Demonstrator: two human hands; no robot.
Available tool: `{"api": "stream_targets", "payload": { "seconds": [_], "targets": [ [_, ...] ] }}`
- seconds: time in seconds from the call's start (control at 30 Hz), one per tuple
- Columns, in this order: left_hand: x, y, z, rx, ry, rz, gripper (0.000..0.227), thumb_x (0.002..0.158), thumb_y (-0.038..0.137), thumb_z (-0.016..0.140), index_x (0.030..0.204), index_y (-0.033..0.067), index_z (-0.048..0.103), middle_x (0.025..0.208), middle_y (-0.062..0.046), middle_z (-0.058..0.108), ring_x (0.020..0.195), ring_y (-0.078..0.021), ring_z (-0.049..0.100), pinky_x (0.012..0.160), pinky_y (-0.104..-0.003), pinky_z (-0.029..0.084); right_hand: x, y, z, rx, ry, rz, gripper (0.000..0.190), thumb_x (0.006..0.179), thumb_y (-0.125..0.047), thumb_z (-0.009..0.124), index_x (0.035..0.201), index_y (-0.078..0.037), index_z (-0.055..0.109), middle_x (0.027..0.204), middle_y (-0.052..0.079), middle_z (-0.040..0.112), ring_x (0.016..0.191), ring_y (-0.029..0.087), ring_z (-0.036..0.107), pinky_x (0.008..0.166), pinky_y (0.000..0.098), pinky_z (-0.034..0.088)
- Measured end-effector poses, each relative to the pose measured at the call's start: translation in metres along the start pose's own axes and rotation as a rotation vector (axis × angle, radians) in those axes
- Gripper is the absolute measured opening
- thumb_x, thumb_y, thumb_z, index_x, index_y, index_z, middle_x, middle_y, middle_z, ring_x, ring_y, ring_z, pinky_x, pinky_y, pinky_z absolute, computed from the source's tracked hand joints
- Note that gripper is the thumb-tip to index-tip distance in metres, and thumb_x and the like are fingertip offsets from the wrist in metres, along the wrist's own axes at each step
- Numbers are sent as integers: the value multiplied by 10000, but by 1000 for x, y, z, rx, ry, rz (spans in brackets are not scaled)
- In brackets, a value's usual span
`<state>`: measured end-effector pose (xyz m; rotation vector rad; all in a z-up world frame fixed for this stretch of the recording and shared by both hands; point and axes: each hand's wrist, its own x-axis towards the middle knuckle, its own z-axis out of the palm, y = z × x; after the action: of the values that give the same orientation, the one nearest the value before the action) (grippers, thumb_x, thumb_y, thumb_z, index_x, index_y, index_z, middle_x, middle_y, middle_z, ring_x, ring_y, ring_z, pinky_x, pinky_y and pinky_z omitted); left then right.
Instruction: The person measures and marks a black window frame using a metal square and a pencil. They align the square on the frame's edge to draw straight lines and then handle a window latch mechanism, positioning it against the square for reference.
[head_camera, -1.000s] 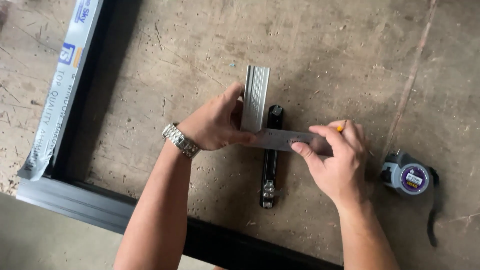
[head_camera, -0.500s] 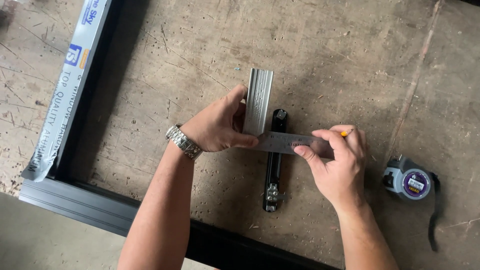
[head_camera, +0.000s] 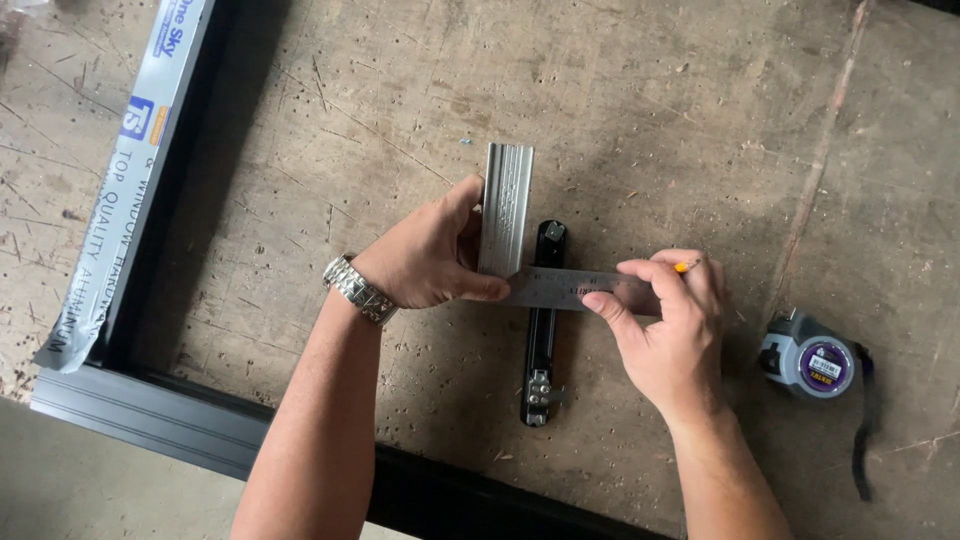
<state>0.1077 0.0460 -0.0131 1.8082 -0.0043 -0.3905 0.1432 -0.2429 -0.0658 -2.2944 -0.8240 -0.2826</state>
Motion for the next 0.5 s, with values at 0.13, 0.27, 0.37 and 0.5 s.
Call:
{"api": "stream_targets", "payload": {
  "seconds": [0.13, 0.27, 0.37, 0.5],
  "targets": [
    [-1, 2, -1, 23, 1, 1, 746, 692, 175, 952, 1212, 15, 440, 1066, -285, 728, 981, -465, 744, 847, -544, 629, 1, -2, -1, 6, -9, 5, 385, 871, -407, 866, 1019, -92, 701, 996, 97, 557, 962, 364, 581, 935, 467, 448],
    [-1, -3, -1, 20, 2, -6, 728, 699, 163, 945, 1205, 13, 443, 1074, -279, 731, 984, -459, 745, 852, -539, 626, 2, -3, -1, 10, -8, 12, 384, 872, -405, 866, 1020, -91, 702, 997, 95, 558, 964, 360, 583, 934, 461, 450],
    [-2, -7, 0, 38, 2, -5, 738, 698, 182, 948, 1212, 20, 444, 1075, -276, 730, 983, -447, 745, 850, -535, 627, 1, -2, 0, 20, -4, 5, 381, 873, -397, 867, 1025, -91, 698, 998, 97, 554, 964, 363, 579, 931, 462, 450],
    [-2, -12, -2, 41, 5, -14, 741, 696, 160, 947, 1220, 17, 444, 1081, -283, 723, 985, -463, 740, 848, -543, 627, 1, -2, 0, 24, -2, 16, 390, 863, -403, 875, 1018, -91, 699, 1006, 95, 555, 976, 356, 579, 944, 460, 450]
  ]
}}
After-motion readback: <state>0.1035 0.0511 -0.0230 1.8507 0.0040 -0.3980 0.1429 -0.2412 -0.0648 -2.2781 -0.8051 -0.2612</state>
